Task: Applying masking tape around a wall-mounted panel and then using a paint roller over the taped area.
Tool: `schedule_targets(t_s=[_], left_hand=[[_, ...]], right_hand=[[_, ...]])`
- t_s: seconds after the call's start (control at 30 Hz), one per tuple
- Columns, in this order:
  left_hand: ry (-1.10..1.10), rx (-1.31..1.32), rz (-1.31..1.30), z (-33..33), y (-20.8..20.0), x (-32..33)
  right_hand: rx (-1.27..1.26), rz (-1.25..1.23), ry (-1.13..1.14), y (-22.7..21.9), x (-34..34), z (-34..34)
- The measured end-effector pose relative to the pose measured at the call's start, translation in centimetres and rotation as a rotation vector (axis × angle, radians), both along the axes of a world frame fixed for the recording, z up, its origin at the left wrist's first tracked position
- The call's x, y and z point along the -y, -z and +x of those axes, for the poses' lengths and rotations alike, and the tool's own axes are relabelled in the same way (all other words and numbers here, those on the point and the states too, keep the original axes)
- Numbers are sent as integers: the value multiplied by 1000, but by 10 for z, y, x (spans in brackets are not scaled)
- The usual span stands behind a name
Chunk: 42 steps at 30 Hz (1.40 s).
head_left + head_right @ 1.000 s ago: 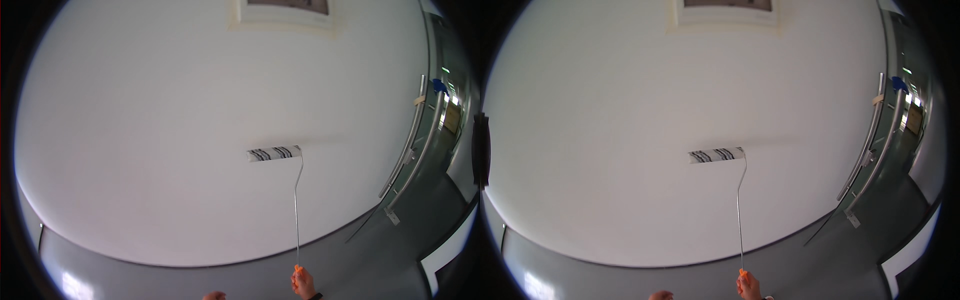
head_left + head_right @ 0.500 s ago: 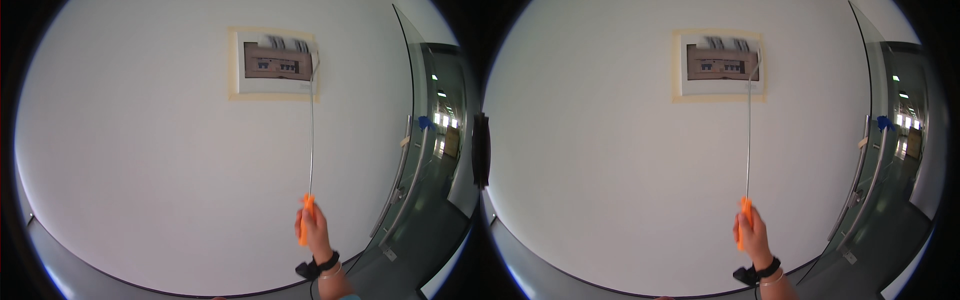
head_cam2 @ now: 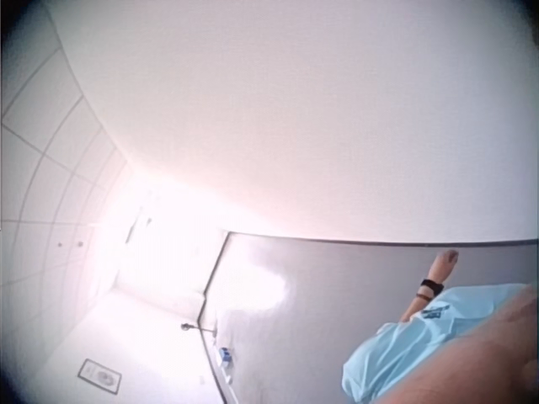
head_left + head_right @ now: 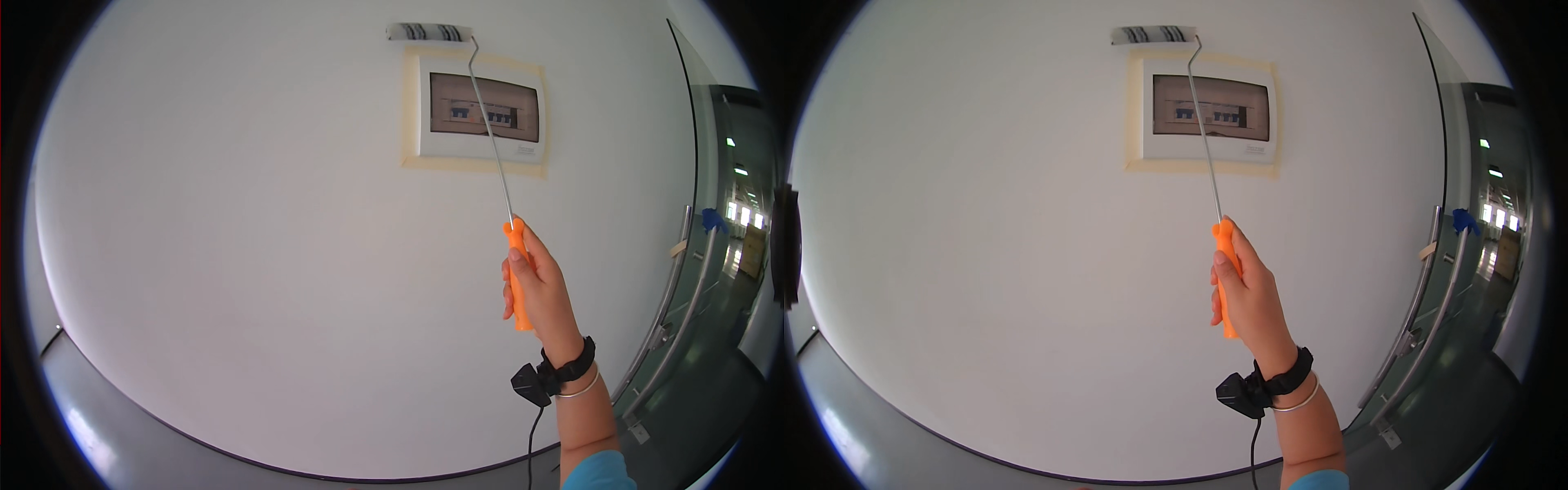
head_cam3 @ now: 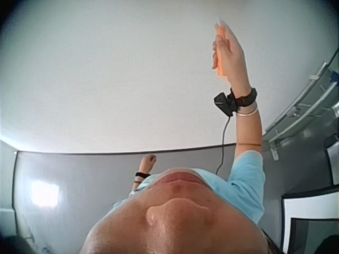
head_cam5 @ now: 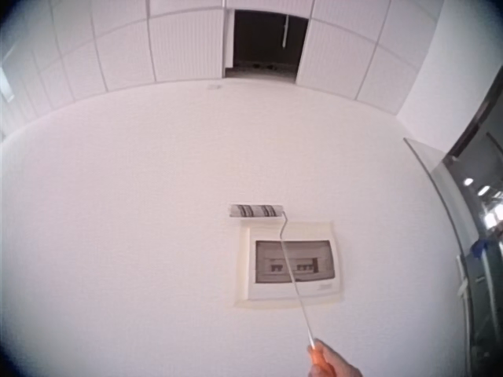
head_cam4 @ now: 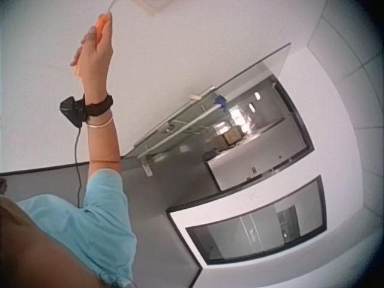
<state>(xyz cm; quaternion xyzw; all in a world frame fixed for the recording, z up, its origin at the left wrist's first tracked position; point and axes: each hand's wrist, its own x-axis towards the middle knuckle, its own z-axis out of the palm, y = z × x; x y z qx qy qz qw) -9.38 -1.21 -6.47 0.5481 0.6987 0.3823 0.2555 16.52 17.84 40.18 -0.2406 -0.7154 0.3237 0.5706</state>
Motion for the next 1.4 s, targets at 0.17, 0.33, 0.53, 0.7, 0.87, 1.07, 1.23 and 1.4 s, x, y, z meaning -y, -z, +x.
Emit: schedule_targets(t_s=[0.17,0.33,0.53,0.7,0.87,1.07,1.23,1.4], left_hand=[[12,-18,-44,-32,26,10],[32,-31,-32,-53,21,14],[47,-93,-53,-77,13,11],[52,-53,-64,-92,5,13],[75,-63,-80,-98,11,28],[114,-30,-124,-109,31,22],[62,14,-127,-97,35,14],[213,-84,-69,-101,82,-5]], right_hand=[[36,-47,24,20,-4,-18],[38,-51,72,20,1,-36],[27,-25,119,17,7,-51],[26,-15,168,7,7,-64],[45,-90,233,3,8,-65],[54,-153,253,-1,6,-61],[223,-164,361,-14,-1,-48],[256,-53,397,-22,-25,-52]])
